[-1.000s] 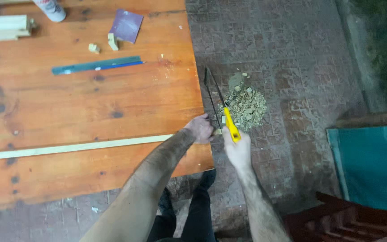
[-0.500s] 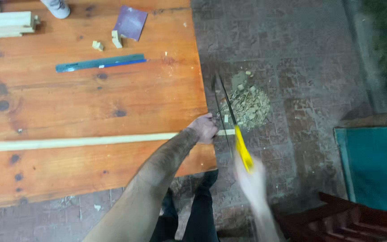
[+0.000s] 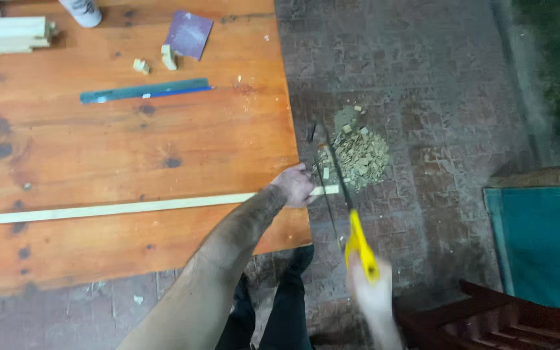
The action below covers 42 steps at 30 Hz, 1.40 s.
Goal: The person marks a wooden rod using a pencil and ruler, cuts the rod into small pieces with a hacksaw, and kemudian sands the pieces using sandpaper.
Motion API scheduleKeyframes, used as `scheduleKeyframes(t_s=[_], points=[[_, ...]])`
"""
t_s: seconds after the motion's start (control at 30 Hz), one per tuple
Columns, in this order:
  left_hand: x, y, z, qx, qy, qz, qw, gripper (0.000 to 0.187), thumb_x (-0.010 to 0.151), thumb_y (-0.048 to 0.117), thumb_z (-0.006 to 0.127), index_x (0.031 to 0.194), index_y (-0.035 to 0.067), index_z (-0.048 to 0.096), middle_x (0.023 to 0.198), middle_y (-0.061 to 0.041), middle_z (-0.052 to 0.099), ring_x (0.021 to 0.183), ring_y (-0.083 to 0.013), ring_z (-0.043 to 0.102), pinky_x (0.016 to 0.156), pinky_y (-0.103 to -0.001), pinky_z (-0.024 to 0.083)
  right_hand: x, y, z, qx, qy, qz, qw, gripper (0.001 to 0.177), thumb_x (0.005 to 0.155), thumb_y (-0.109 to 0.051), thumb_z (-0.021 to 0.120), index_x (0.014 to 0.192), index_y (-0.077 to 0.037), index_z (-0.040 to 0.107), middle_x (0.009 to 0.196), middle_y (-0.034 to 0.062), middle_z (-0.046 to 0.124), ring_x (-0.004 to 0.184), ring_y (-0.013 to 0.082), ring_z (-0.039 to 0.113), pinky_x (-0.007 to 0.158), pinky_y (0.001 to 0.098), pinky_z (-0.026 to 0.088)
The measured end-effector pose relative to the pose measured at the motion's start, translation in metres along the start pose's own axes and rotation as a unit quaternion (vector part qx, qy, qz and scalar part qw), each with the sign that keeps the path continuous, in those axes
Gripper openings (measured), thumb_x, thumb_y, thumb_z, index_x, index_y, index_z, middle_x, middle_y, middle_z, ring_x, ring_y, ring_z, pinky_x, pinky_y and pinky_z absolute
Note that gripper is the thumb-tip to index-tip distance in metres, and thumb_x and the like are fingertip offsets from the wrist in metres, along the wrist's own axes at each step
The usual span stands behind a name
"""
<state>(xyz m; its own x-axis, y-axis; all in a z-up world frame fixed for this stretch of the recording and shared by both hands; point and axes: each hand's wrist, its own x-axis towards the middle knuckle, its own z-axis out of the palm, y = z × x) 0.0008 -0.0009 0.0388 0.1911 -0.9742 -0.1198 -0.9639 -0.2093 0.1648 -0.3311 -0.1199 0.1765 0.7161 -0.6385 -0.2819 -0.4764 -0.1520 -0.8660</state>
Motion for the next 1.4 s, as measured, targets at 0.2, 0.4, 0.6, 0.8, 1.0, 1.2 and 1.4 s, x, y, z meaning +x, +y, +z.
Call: scheduleKeyframes(t_s=[0.2,0.4,0.6,0.8,1.0,1.2,1.4], points=[[0.004,-0.003,0.023,0.013,0.115,0.014,0.993,0.035,0.091,0.047,0.064,0.082,0.024,0.089,0.085,-0.002,0.086,0.088,-0.0250,0.082,0.112,-0.041,0.046,0.093,-0.053,0.071,-0.035,-0.048,-0.111,0.992,0.055,0.113,-0.030,0.072,0.062,-0.018,0.055,0.051,-0.0008,0.053,0.046,0.0121,0.048,0.047,0.0395,0.037],[0.009,-0.005,0.021,0.023,0.011,0.007,1.000,0.055,0.110,0.059,0.048,0.089,0.024,0.084,0.089,-0.004,0.081,0.091,-0.0239,0.076,0.108,-0.045,0.044,0.020,0.044,0.015,0.110,0.025,0.058,0.992,0.008,0.105,-0.014,0.086,0.101,-0.006,0.085,0.071,0.0052,0.074,0.055,0.0148,0.068,0.047,0.0298,0.054],[-0.013,0.011,-0.016,0.011,0.178,-0.009,0.984,0.057,0.113,0.041,0.066,0.059,0.024,0.058,0.056,-0.004,0.067,0.069,-0.0180,0.075,0.094,-0.030,0.042,0.071,-0.003,0.076,0.290,0.036,0.010,0.956,0.029,0.091,0.003,0.096,0.083,-0.007,0.070,0.070,0.0099,0.071,0.062,0.0170,0.073,0.061,0.0245,0.056],[0.003,-0.001,0.018,0.016,0.095,-0.007,0.995,0.053,0.101,0.059,0.060,0.088,0.017,0.089,0.087,-0.007,0.085,0.099,-0.0267,0.080,0.114,-0.045,0.043,0.025,-0.004,0.013,0.012,0.005,0.027,1.000,0.041,0.105,-0.026,0.082,0.069,-0.014,0.069,0.057,-0.0002,0.062,0.048,0.0120,0.057,0.044,0.0337,0.043],[0.001,-0.001,0.009,0.022,0.064,-0.003,0.998,0.049,0.101,0.059,0.061,0.092,0.020,0.088,0.088,-0.004,0.086,0.097,-0.0261,0.080,0.110,-0.044,0.046,0.036,-0.033,0.033,0.058,-0.044,0.005,0.997,0.034,0.109,-0.023,0.079,0.077,-0.016,0.069,0.056,-0.0027,0.057,0.045,0.0106,0.053,0.041,0.0316,0.040],[0.006,-0.003,0.024,0.020,0.100,-0.001,0.995,0.049,0.103,0.057,0.059,0.084,0.020,0.085,0.081,-0.009,0.083,0.090,-0.0288,0.078,0.105,-0.045,0.046,0.019,-0.025,0.023,0.023,-0.040,-0.007,0.999,0.027,0.110,-0.022,0.079,0.083,-0.014,0.079,0.064,-0.0008,0.068,0.054,0.0125,0.063,0.049,0.0315,0.049],[0.003,-0.003,0.026,0.024,0.171,0.006,0.985,0.045,0.096,0.056,0.065,0.078,0.019,0.084,0.077,-0.006,0.080,0.087,-0.0289,0.078,0.106,-0.044,0.050,0.037,0.021,0.038,0.181,-0.026,0.037,0.982,0.008,0.106,-0.010,0.083,0.099,-0.008,0.081,0.071,0.0024,0.072,0.055,0.0104,0.067,0.045,0.0273,0.051]])
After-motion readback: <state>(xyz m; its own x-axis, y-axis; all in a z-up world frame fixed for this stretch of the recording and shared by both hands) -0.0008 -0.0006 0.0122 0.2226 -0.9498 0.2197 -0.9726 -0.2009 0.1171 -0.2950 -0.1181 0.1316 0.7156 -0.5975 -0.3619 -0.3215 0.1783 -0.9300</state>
